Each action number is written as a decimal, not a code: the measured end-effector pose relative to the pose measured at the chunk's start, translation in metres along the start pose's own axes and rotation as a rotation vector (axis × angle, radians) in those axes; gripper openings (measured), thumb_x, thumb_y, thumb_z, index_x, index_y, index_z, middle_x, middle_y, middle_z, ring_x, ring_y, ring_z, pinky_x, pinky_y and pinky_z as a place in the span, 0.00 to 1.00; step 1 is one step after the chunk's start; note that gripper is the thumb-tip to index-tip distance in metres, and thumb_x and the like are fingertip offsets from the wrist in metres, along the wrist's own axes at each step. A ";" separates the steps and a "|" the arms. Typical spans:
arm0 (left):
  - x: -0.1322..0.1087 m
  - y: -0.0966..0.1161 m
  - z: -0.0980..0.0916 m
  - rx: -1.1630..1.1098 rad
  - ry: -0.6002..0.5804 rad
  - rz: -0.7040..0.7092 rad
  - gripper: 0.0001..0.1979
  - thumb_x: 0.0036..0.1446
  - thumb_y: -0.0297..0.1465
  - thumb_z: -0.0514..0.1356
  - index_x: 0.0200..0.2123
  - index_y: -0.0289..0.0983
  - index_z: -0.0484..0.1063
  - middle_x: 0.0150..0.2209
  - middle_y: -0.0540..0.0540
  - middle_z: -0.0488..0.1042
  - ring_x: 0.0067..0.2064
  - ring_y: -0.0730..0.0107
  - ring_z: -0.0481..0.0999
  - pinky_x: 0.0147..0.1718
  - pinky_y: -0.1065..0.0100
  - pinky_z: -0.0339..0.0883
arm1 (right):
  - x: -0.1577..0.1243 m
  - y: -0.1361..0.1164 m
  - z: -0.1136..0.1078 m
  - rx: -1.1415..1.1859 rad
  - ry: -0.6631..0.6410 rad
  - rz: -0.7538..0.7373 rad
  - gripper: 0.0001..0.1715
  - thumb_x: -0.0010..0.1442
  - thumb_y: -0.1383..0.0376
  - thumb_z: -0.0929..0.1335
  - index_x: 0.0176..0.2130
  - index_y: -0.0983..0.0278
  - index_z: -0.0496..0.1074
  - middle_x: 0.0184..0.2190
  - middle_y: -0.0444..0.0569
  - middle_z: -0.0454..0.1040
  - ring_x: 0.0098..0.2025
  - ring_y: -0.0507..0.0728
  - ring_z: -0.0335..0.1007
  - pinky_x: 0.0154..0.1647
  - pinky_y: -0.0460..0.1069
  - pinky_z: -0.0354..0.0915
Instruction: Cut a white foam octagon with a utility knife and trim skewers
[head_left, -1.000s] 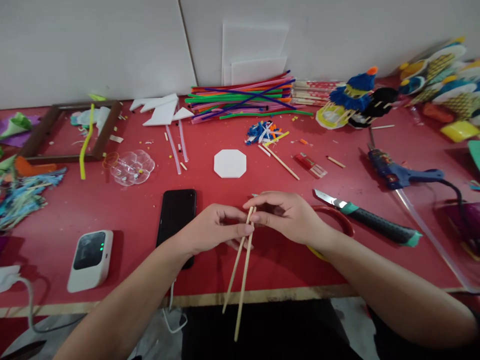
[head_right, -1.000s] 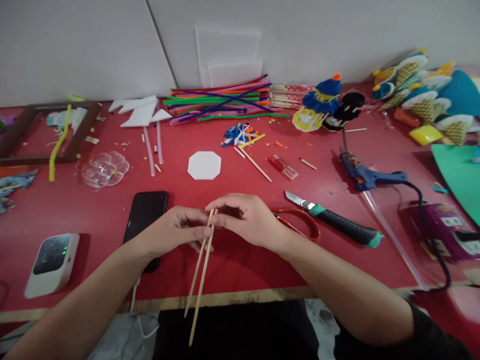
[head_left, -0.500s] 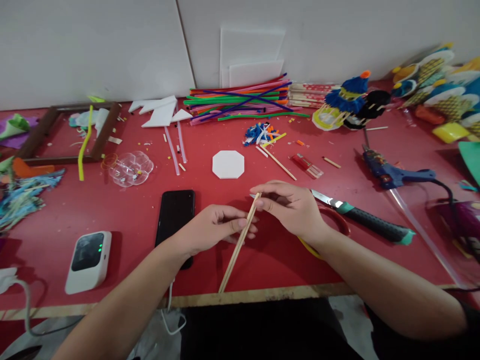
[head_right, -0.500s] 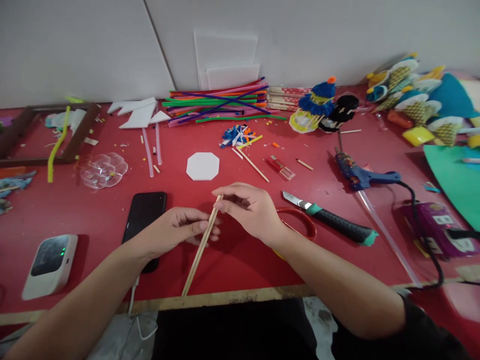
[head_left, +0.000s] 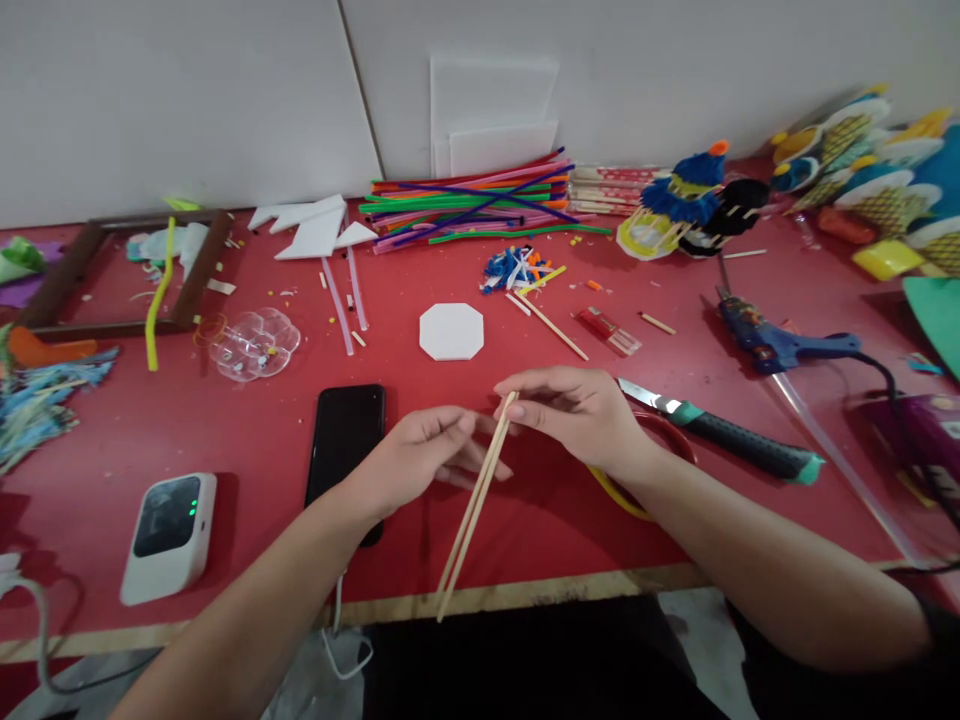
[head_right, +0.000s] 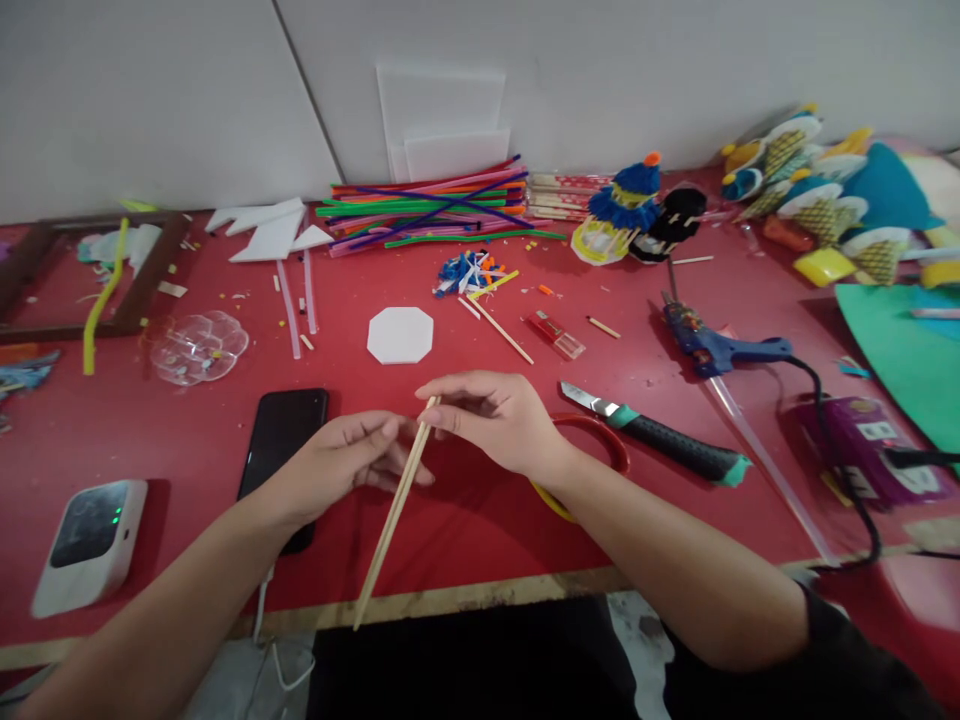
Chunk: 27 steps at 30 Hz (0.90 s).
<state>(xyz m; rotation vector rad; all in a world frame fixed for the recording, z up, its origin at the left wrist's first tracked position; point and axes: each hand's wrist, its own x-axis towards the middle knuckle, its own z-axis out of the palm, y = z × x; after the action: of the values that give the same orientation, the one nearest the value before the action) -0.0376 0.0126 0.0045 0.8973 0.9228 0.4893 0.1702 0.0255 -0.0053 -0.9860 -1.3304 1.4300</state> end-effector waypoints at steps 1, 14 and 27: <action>0.001 -0.002 0.001 -0.051 0.050 0.022 0.20 0.61 0.47 0.62 0.47 0.38 0.74 0.29 0.45 0.82 0.37 0.62 0.84 0.35 0.66 0.75 | 0.001 0.000 0.000 0.015 0.001 -0.001 0.11 0.53 0.61 0.77 0.39 0.60 0.82 0.28 0.45 0.82 0.27 0.52 0.77 0.31 0.47 0.75; -0.001 0.002 0.004 0.047 0.062 0.099 0.14 0.57 0.39 0.67 0.41 0.35 0.75 0.32 0.45 0.83 0.34 0.67 0.83 0.42 0.63 0.77 | -0.001 0.000 0.002 -0.105 0.077 -0.012 0.20 0.53 0.53 0.77 0.36 0.61 0.69 0.30 0.46 0.81 0.32 0.53 0.79 0.30 0.47 0.71; -0.001 0.008 0.005 0.152 0.038 0.102 0.13 0.55 0.38 0.68 0.38 0.35 0.78 0.33 0.44 0.84 0.31 0.68 0.82 0.37 0.66 0.78 | -0.006 0.001 0.005 -0.379 0.140 -0.156 0.12 0.55 0.58 0.76 0.37 0.60 0.74 0.31 0.46 0.83 0.36 0.56 0.82 0.35 0.47 0.75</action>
<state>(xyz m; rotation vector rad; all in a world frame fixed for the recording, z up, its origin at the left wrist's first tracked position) -0.0336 0.0144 0.0133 1.0804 0.9619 0.5302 0.1667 0.0187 -0.0058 -1.1743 -1.5684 0.9920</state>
